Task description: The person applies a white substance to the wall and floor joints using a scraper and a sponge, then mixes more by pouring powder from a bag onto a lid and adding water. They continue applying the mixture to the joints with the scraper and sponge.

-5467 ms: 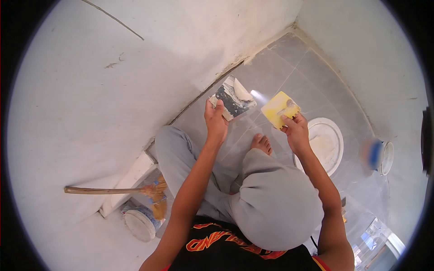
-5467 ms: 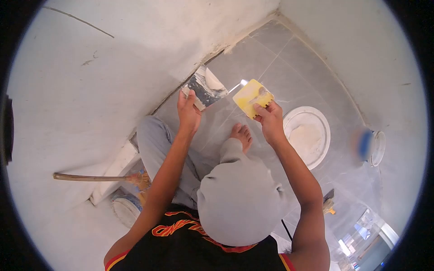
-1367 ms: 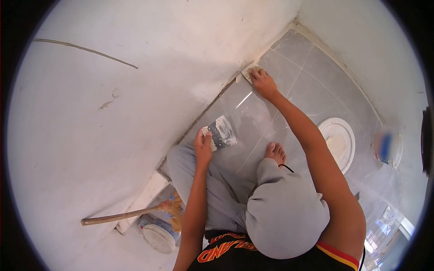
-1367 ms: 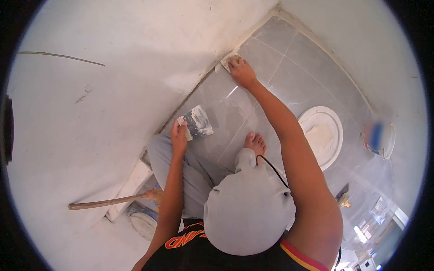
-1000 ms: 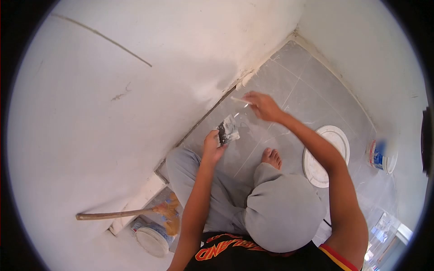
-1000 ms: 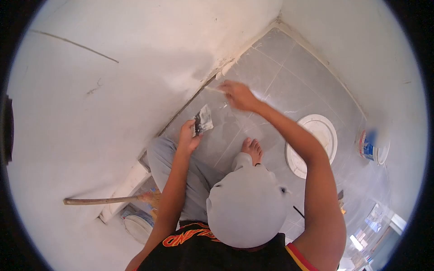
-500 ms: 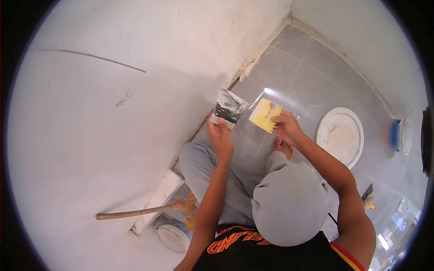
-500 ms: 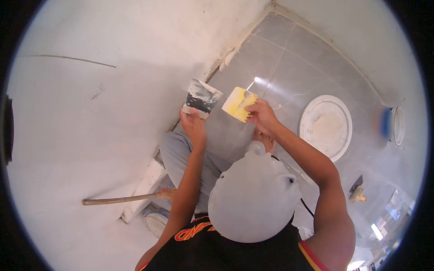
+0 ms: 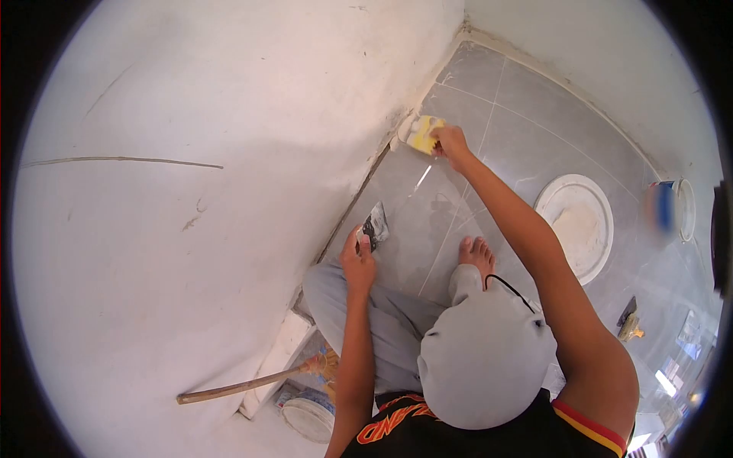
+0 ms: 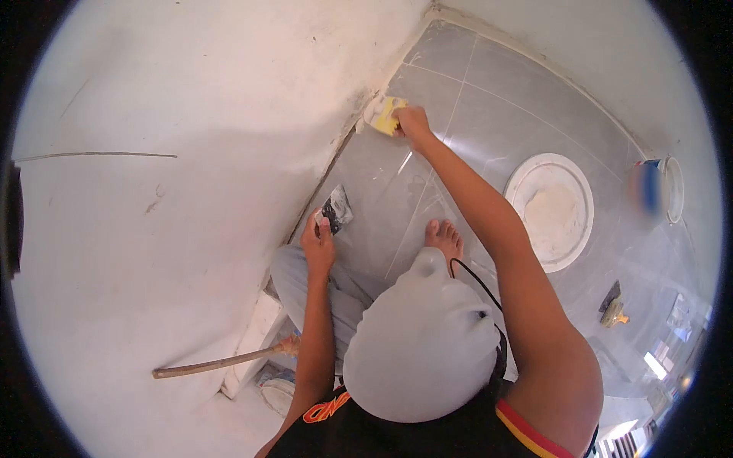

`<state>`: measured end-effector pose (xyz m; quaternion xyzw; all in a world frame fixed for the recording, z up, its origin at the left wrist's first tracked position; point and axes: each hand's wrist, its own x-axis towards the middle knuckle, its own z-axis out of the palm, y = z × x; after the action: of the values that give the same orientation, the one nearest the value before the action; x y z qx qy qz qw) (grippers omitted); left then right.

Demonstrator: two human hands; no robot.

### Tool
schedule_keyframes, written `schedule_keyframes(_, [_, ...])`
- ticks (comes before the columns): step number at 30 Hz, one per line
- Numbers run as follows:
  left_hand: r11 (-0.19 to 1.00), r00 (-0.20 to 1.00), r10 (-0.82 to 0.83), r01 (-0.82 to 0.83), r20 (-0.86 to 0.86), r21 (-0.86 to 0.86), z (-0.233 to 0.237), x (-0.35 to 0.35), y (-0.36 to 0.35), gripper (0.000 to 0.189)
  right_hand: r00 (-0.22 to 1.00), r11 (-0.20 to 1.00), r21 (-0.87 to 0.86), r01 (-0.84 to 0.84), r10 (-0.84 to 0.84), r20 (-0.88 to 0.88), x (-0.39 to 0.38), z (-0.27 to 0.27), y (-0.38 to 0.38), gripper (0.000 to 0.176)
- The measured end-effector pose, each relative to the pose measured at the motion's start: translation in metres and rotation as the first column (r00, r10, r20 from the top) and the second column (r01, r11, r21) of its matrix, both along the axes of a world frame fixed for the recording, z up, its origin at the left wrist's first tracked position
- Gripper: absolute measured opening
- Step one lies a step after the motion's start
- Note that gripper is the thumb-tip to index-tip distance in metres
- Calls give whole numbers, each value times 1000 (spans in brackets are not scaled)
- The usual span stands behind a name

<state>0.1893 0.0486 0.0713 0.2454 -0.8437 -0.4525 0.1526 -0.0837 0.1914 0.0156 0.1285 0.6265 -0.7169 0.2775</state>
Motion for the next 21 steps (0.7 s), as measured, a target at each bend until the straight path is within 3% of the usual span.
schedule_keyframes(4, [1000,997,-4,3,79,14,-8,5,-1,31,996,996,-32,87,-87,9,-40,-3,-23,12])
schedule_keyframes(7, [999,1000,9,-8,20,-33,-20,6,-1,27,999,999,38,39,-40,16,-64,5,-38,11])
schedule_keyframes(9, [997,999,52,-51,-16,58,-25,4,-2,28,1000,988,155,17,-14,-16,-76,13,-51,7])
schedule_keyframes(13, [994,999,49,-50,15,92,-18,-1,-2,31,995,993,99,-72,65,69,-93,29,-60,5])
schedule_keyframes(16, [989,996,89,-90,11,118,-15,-2,0,31,997,994,87,-69,72,-39,-87,46,-33,7])
schedule_keyframes(18, [990,994,67,-77,86,121,-16,2,-4,29,950,988,154,24,25,-310,-69,54,-10,10])
schedule_keyframes(19, [990,994,64,-74,89,120,-21,3,-5,29,951,988,154,27,22,-307,-67,42,-6,10])
schedule_keyframes(20, [993,996,65,-70,62,98,-25,3,-5,29,833,868,465,174,122,-540,-61,31,-4,13])
schedule_keyframes(21, [995,998,63,-65,28,73,-27,1,-7,29,667,642,660,389,298,-683,-60,16,-4,17])
